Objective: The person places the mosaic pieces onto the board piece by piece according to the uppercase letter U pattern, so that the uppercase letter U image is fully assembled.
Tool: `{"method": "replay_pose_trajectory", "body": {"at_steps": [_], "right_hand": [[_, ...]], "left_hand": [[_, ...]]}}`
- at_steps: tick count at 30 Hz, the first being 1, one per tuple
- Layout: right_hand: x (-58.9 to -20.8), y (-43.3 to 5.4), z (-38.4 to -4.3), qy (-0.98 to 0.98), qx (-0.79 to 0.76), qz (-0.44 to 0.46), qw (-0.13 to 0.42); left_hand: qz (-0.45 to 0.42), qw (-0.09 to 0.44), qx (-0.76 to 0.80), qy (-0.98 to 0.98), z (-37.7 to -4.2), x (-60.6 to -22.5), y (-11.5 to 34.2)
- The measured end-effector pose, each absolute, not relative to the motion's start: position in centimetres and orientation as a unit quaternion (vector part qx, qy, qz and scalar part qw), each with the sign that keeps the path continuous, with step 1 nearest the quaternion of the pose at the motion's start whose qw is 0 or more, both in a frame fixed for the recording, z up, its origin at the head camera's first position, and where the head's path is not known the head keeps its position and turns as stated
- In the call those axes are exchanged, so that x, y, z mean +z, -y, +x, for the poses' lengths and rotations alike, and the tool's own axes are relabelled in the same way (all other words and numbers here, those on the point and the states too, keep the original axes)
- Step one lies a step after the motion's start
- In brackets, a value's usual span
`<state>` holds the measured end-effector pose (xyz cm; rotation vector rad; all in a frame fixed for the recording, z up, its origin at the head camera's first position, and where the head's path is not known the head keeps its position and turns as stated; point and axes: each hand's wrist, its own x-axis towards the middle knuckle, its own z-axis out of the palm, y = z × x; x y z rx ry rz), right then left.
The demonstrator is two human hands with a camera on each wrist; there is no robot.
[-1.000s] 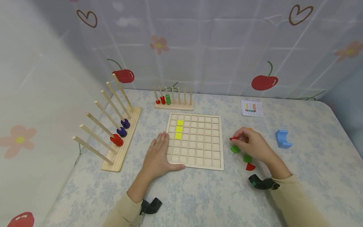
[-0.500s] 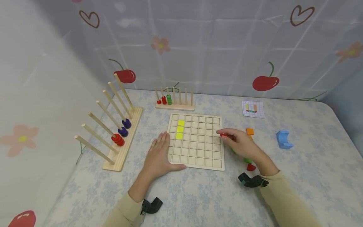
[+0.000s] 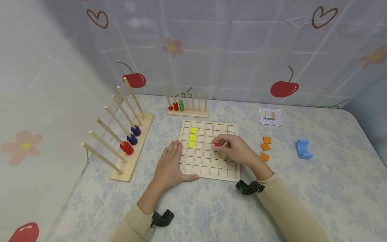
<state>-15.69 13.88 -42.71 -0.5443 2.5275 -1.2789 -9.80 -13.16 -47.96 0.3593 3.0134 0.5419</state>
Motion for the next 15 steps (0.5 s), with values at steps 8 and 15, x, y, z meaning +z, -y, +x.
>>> {"method": "replay_pose_trajectory", "body": {"at_steps": [8,15], "right_hand": [[-43.7,-9.2,-16.6,-0.867,-0.424,-0.221,0.136],[-43.7,-6.1,-16.5,-0.877,-0.397,-0.239,0.131]], "left_hand": [[0.121,0.029,0.173,-0.977,-9.8,-47.9,13.2],[0.125,0.024,0.168,-0.977,-9.8,-48.0,13.3]]}}
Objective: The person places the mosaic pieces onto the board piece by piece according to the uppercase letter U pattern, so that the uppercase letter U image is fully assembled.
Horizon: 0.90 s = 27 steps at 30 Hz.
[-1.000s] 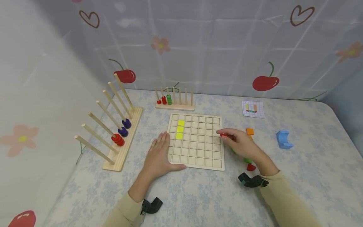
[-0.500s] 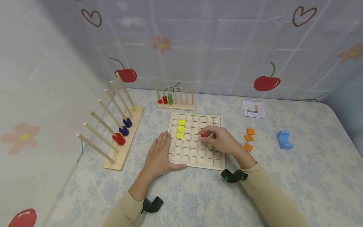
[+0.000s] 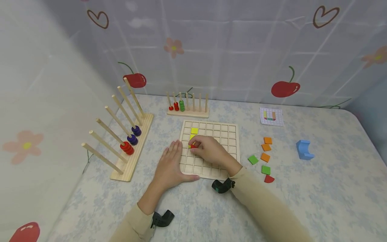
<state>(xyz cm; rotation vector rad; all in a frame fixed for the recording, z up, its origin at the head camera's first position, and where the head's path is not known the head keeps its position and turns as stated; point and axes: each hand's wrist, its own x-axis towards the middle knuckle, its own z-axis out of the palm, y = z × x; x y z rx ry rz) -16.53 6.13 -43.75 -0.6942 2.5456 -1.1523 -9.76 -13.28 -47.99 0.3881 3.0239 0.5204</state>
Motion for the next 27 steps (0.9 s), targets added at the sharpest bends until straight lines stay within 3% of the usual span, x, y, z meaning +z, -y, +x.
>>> {"method": "replay_pose_trajectory", "body": {"at_steps": [27], "right_hand": [[-44.54,-5.73,-16.29,-0.893,-0.344,-0.27,0.103]], "left_hand": [[0.129,0.023,0.163,-0.978,-9.74,-47.93,13.29]]}}
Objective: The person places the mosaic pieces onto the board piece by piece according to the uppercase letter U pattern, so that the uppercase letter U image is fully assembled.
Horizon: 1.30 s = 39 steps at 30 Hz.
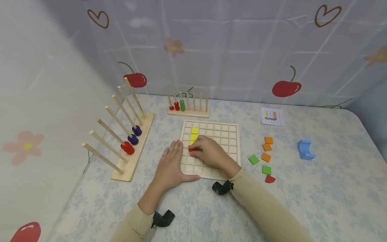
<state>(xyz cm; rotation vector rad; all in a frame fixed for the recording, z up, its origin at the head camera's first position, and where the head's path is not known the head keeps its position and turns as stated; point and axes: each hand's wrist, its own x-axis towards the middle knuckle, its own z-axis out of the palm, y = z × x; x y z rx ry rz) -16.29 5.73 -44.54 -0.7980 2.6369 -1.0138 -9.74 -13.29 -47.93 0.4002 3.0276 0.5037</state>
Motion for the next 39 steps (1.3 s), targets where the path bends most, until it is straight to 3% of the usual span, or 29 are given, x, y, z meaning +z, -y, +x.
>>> {"method": "replay_pose_trajectory", "body": {"at_steps": [25,39], "right_hand": [[-44.5,-6.7,-15.7,-0.902,-0.341,-0.241,0.104],[-43.1,-13.3,-14.1,-0.913,-0.343,-0.204,0.081]], "left_hand": [[0.122,0.029,0.169,-0.978,-9.7,-47.9,13.2],[0.116,0.027,0.175,-0.977,-9.7,-48.0,13.1]]}}
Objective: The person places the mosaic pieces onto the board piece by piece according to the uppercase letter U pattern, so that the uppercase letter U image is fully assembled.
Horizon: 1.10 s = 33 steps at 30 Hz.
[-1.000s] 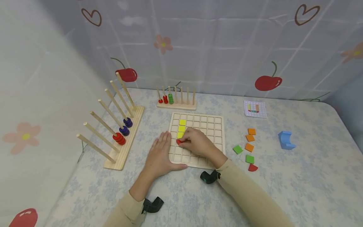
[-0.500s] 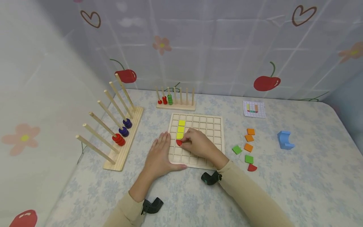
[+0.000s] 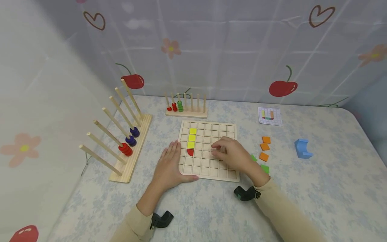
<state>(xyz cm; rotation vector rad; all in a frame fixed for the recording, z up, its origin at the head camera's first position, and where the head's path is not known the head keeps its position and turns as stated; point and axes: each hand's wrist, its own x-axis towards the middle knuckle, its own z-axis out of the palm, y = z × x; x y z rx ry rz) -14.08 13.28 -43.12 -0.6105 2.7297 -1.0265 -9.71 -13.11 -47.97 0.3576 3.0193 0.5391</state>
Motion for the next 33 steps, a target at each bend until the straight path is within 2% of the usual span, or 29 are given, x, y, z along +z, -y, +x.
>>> {"method": "replay_pose_trajectory", "body": {"at_steps": [13,24,33], "right_hand": [[-43.3,-21.1,-12.3,-0.938,-0.31,-0.148,0.04],[-43.5,-23.5,-11.5,-0.95,-0.283,-0.126,0.05],[-43.5,-23.9,-11.0,-0.954,-0.269,-0.097,0.09]], "left_hand": [[0.116,0.027,0.182,-0.976,-9.7,-48.1,13.1],[0.115,0.03,0.179,-0.977,-9.7,-48.1,13.1],[0.114,0.031,0.183,-0.976,-9.7,-48.0,13.1]]}}
